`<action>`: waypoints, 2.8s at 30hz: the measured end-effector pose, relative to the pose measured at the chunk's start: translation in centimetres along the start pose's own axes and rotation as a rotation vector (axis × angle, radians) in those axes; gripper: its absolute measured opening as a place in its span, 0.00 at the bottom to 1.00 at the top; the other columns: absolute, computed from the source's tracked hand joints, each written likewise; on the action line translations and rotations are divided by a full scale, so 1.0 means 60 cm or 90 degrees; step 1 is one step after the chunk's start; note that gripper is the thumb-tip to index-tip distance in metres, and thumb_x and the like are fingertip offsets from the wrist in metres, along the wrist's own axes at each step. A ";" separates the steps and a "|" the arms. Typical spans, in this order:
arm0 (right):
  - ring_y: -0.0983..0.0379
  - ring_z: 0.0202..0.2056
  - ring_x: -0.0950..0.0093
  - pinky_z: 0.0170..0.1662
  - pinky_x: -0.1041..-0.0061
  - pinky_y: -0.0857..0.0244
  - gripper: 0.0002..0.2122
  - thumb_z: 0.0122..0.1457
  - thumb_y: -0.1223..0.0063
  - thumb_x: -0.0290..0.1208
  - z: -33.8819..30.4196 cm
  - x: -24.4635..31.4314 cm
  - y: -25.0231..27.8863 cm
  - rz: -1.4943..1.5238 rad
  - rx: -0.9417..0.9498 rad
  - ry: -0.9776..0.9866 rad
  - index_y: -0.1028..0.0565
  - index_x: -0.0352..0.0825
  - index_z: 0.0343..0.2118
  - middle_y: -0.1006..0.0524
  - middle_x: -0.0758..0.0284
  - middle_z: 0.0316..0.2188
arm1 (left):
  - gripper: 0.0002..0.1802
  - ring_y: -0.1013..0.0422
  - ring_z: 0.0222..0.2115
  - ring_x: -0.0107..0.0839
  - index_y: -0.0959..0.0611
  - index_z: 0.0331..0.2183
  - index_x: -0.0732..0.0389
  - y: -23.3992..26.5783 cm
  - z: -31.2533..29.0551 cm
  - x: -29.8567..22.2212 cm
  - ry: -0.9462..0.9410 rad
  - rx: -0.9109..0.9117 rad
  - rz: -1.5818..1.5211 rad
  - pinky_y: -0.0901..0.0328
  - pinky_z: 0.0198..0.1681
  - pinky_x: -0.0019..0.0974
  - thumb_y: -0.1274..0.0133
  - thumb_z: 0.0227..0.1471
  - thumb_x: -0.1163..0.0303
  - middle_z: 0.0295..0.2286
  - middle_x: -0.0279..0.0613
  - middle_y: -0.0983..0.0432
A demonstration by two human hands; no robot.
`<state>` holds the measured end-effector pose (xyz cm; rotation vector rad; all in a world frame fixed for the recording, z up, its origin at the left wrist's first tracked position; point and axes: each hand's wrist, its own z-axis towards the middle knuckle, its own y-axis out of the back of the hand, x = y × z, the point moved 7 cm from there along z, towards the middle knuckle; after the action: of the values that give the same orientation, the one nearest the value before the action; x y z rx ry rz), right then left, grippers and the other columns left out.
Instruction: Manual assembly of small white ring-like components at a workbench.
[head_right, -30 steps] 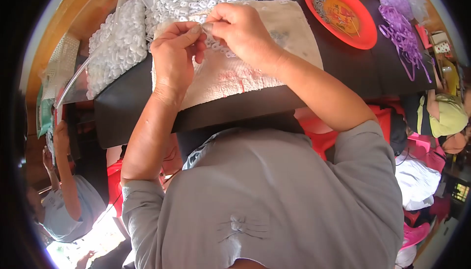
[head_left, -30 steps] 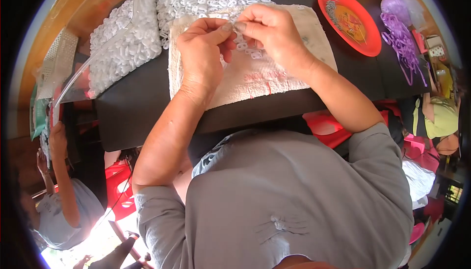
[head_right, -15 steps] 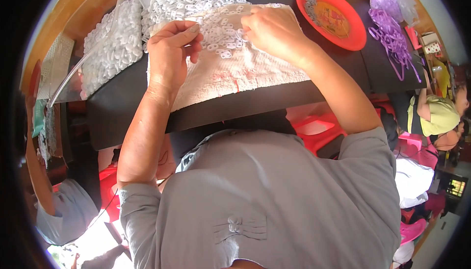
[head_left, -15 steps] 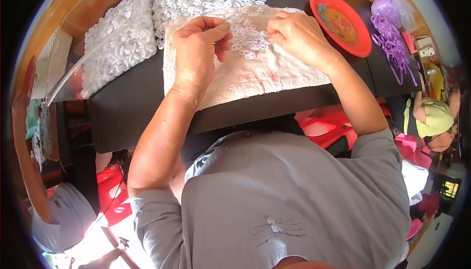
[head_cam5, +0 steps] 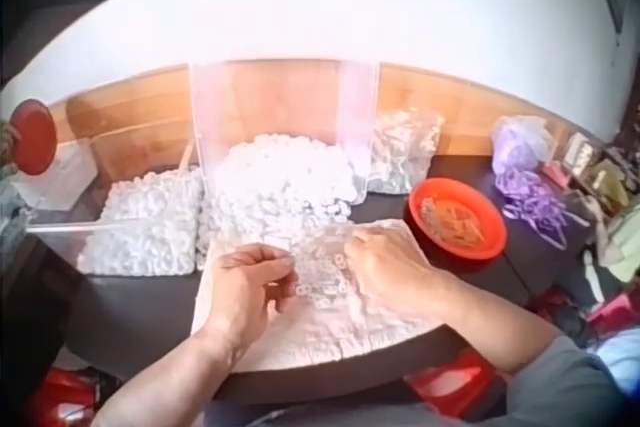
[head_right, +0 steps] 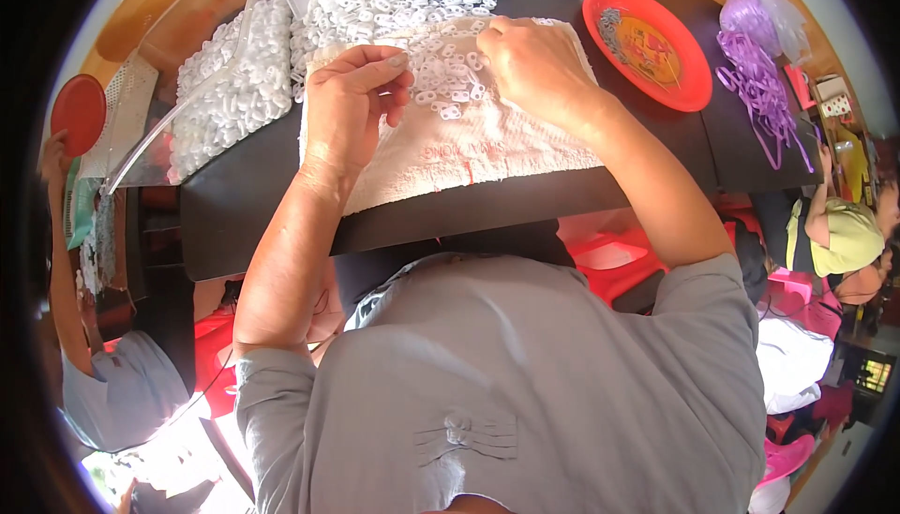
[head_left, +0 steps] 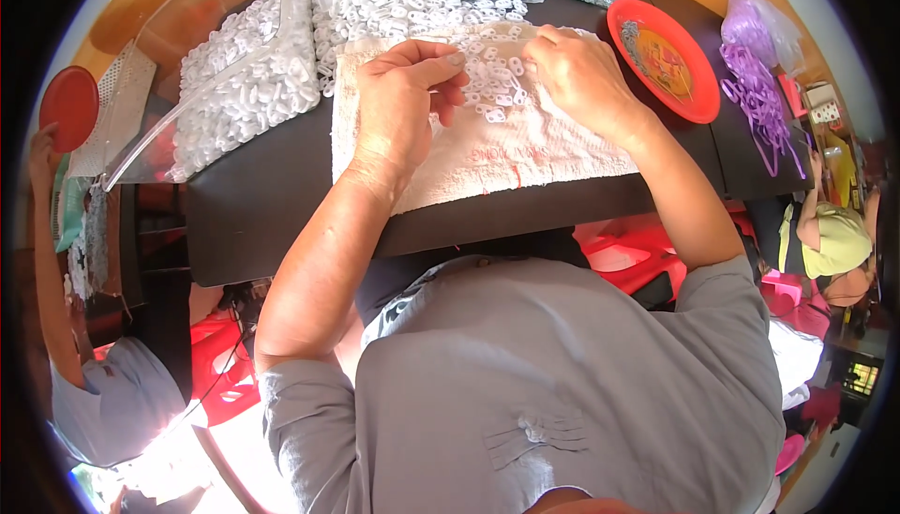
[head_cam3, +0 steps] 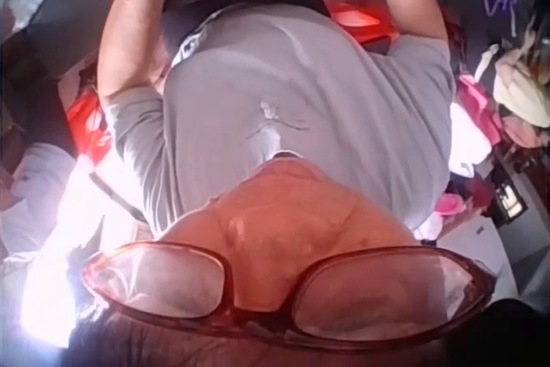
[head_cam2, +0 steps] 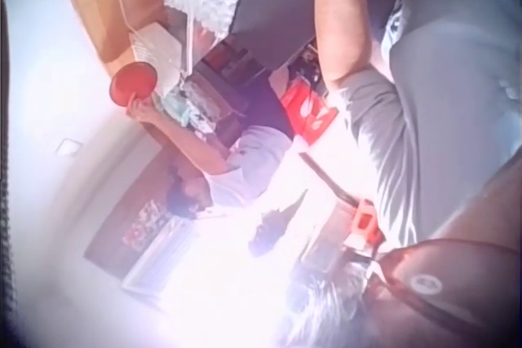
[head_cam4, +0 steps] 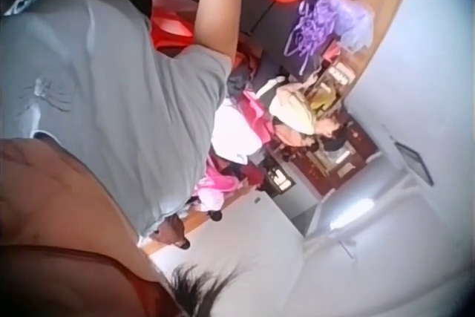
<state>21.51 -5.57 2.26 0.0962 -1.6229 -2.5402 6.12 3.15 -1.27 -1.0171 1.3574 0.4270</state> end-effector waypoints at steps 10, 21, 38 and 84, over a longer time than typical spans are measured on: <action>0.26 0.33 0.58 0.34 0.61 0.33 0.05 0.53 0.46 0.26 0.006 -0.015 -0.025 -0.006 -0.019 -0.047 0.28 0.34 0.31 0.24 0.62 0.30 | 0.07 0.30 0.17 0.27 0.21 0.33 0.70 -0.003 0.002 0.005 0.023 0.035 -0.066 0.38 0.18 0.28 0.46 0.50 0.77 0.22 0.45 0.24; 0.26 0.33 0.61 0.35 0.64 0.35 0.03 0.54 0.47 0.26 -0.008 -0.044 -0.011 0.101 -0.019 -0.117 0.28 0.35 0.31 0.24 0.65 0.30 | 0.07 0.30 0.18 0.27 0.21 0.33 0.70 -0.007 0.000 0.007 0.036 0.039 -0.037 0.39 0.19 0.28 0.46 0.51 0.76 0.23 0.44 0.24; 0.27 0.29 0.63 0.34 0.68 0.34 0.04 0.52 0.44 0.27 -0.017 -0.036 -0.017 -0.004 0.018 -0.059 0.26 0.34 0.29 0.25 0.66 0.28 | 0.07 0.30 0.20 0.26 0.20 0.33 0.69 -0.006 -0.002 0.004 0.019 0.030 0.010 0.39 0.20 0.27 0.46 0.50 0.76 0.24 0.44 0.24; 0.31 0.22 0.84 0.26 0.83 0.39 0.06 0.56 0.45 0.27 0.039 0.022 -0.032 0.795 0.023 -0.285 0.23 0.30 0.28 0.27 0.72 0.19 | 0.03 0.32 0.17 0.22 0.20 0.27 0.69 -0.006 -0.007 -0.012 -0.059 -0.033 0.060 0.40 0.18 0.25 0.45 0.47 0.78 0.19 0.40 0.25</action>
<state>19.77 -2.86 1.52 -1.1496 -1.1715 -1.5598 6.00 2.85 -0.43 -0.9666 1.3206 0.5763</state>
